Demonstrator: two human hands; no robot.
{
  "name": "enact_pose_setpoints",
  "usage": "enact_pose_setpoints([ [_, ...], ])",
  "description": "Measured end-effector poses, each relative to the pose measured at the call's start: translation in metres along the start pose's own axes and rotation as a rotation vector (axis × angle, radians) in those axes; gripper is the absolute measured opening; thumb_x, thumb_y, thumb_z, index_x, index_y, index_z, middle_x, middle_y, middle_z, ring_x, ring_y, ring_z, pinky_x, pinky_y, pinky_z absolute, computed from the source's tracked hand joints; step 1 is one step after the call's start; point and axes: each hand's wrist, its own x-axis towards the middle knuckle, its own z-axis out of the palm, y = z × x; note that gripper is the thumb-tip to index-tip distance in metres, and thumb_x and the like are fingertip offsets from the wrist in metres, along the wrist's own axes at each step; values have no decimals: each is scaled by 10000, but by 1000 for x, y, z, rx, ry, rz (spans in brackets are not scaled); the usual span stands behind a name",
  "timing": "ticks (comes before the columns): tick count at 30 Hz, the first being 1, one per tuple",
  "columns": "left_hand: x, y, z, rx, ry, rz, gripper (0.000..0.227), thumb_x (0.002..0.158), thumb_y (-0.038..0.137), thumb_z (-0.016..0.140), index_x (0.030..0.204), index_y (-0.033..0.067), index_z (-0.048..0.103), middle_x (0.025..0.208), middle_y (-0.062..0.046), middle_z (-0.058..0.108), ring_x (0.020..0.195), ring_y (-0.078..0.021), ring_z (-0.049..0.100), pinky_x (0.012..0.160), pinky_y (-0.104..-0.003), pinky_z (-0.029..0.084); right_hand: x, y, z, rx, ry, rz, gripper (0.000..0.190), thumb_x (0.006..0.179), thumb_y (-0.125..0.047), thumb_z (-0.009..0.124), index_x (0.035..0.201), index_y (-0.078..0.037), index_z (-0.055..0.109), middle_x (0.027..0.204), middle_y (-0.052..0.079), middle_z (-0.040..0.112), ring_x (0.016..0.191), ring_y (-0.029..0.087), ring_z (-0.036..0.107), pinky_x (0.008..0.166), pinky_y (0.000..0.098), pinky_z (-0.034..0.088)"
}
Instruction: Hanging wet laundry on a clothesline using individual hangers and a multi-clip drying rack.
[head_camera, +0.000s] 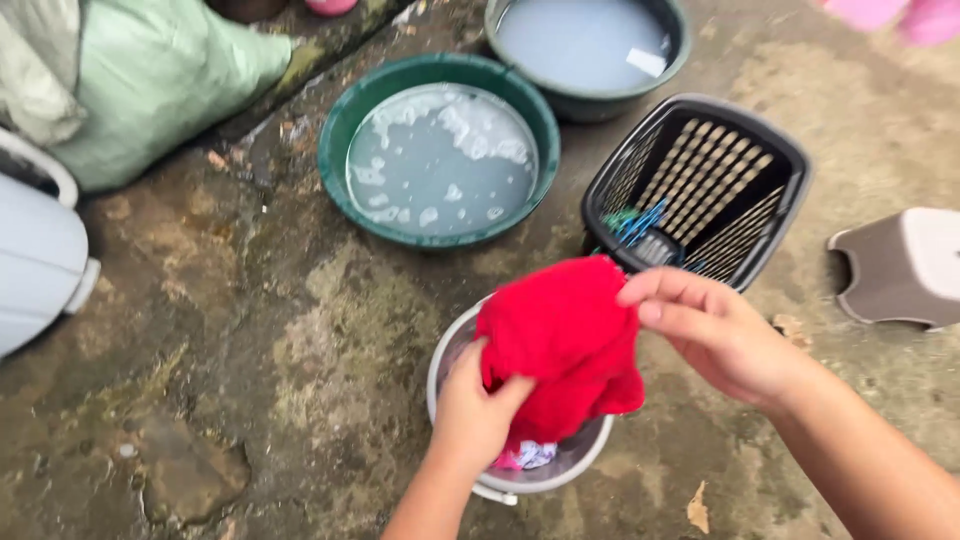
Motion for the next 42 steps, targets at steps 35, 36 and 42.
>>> enact_pose_setpoints([
  [35,-180,467,-261,226,369,495,271,844,157,612,1108,151,674,1121,-47,720,991,-218,659,842,-335,518,-18,-250,183,927,161,223,313,871,-229,650,1134,-65,697,1027,185,741,891,333,699,779,469,579],
  [36,-170,451,-280,666,533,345,310,856,329,613,1138,204,643,1179,-51,716,1104,-286,660,942,-412,486,-9,-266,174,689,262,138,171,877,-143,667,1041,-126,713,946,154,760,812,299,717,720,432,591],
  [42,-169,405,-165,251,-164,448,1115,570,175,850,1539,225,301,1282,20,680,1139,-80,620,1021,-245,476,-31,-367,228,301,-147,75,218,920,-229,685,949,-16,648,842,155,698,748,236,662,726,365,552],
])
